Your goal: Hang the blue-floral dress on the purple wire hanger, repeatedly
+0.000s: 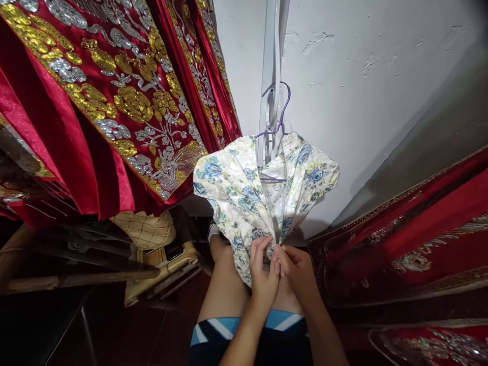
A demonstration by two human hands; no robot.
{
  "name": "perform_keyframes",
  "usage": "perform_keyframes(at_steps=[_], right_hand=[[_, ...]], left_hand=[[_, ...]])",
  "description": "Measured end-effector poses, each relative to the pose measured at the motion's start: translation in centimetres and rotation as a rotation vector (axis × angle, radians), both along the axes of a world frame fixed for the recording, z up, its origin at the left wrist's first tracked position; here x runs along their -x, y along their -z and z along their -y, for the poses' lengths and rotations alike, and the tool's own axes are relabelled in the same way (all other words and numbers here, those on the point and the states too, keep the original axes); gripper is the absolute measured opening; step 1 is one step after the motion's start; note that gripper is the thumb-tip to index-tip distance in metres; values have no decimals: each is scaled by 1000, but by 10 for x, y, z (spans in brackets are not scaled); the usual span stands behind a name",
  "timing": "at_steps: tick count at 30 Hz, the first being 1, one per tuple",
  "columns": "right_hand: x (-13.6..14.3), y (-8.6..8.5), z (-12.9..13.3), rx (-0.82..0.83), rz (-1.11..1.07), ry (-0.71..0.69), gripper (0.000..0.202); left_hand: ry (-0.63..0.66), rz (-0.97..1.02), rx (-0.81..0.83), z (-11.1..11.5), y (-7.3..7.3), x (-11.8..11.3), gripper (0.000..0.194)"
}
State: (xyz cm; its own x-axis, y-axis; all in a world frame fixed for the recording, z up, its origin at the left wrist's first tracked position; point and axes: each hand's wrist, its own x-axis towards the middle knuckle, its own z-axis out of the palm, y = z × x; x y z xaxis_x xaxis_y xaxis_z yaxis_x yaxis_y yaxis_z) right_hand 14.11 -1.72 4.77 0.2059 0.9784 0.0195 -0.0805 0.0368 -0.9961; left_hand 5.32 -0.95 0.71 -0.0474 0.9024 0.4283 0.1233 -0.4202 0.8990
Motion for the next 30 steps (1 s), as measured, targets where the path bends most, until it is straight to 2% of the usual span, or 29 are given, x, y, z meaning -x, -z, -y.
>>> perform_keyframes(at_steps=[4,7,9,12,16,20,23,25,27,29,30], right_hand=[[-2,-1,3,65,-132,-19,38],[-3,-1,2,118,-197,-18,40],[-5,-7,-3,141,-207,-54,40],[-15,-30,-20,115,-228,-82,37],[-31,-81,-56,42,-215,-1,37],[-41,-133,-91,-102,-246,-34,33],[-48,-162,-108,-211,-353,-88,22],[-53,-172,-114,-253,-413,-126,20],[-55,-173,-115,-284,-399,-131,22],[-55,-167,-112,-309,-333,-117,24],[-53,-163,-110,-322,-301,-109,25]], left_hand=[[83,28,7,-9,-6,2,17],[71,32,22,-7,-8,4,15],[68,30,48,-5,-7,7,19],[71,1,73,-6,-5,12,22],[93,-40,78,-11,0,14,18],[147,-38,107,-8,6,7,18],[200,-41,116,-5,11,3,17],[235,-75,108,-7,13,3,17],[277,-136,94,-14,10,5,17],[319,-190,40,-26,-3,8,16],[334,-206,-10,-32,-14,10,16]])
